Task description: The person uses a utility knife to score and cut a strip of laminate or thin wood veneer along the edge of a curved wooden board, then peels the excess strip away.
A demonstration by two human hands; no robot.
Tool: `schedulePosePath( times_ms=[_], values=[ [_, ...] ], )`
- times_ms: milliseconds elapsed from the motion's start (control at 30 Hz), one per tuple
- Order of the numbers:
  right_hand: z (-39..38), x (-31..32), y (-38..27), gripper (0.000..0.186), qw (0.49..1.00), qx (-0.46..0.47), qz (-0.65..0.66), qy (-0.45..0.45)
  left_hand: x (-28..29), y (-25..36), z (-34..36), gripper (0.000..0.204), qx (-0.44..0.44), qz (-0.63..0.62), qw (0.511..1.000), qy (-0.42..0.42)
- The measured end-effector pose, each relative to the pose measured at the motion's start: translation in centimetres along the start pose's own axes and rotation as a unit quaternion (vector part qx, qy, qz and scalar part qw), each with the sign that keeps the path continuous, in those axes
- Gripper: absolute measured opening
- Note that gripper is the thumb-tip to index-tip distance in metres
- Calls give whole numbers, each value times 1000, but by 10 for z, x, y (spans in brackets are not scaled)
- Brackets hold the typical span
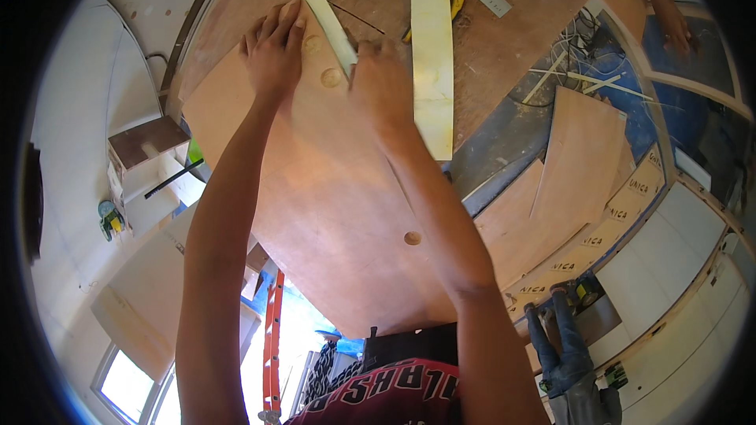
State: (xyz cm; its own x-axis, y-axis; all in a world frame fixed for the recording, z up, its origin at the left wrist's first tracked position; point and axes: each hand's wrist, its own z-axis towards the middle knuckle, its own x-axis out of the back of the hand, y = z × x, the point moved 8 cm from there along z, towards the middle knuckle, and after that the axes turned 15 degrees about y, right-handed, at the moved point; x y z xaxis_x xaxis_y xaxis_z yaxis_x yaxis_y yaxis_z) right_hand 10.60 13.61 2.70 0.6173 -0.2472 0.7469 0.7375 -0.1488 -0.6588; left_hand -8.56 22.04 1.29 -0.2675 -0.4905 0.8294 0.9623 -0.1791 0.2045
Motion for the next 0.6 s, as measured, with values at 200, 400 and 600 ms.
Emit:
schedulePosePath(
  times_ms=[200,400,600],
  values=[
    [1,-32,1,31,992,-119,10,-41,2,-1,0,43,-3,24,1000,-10],
    [5,-35,-1,19,998,-42,-26,-44,0,0,1,44,-12,22,1000,-7],
    [5,3,11,17,989,-101,-8,-110,5,-2,-2,42,-3,4,1000,0]
  ],
)
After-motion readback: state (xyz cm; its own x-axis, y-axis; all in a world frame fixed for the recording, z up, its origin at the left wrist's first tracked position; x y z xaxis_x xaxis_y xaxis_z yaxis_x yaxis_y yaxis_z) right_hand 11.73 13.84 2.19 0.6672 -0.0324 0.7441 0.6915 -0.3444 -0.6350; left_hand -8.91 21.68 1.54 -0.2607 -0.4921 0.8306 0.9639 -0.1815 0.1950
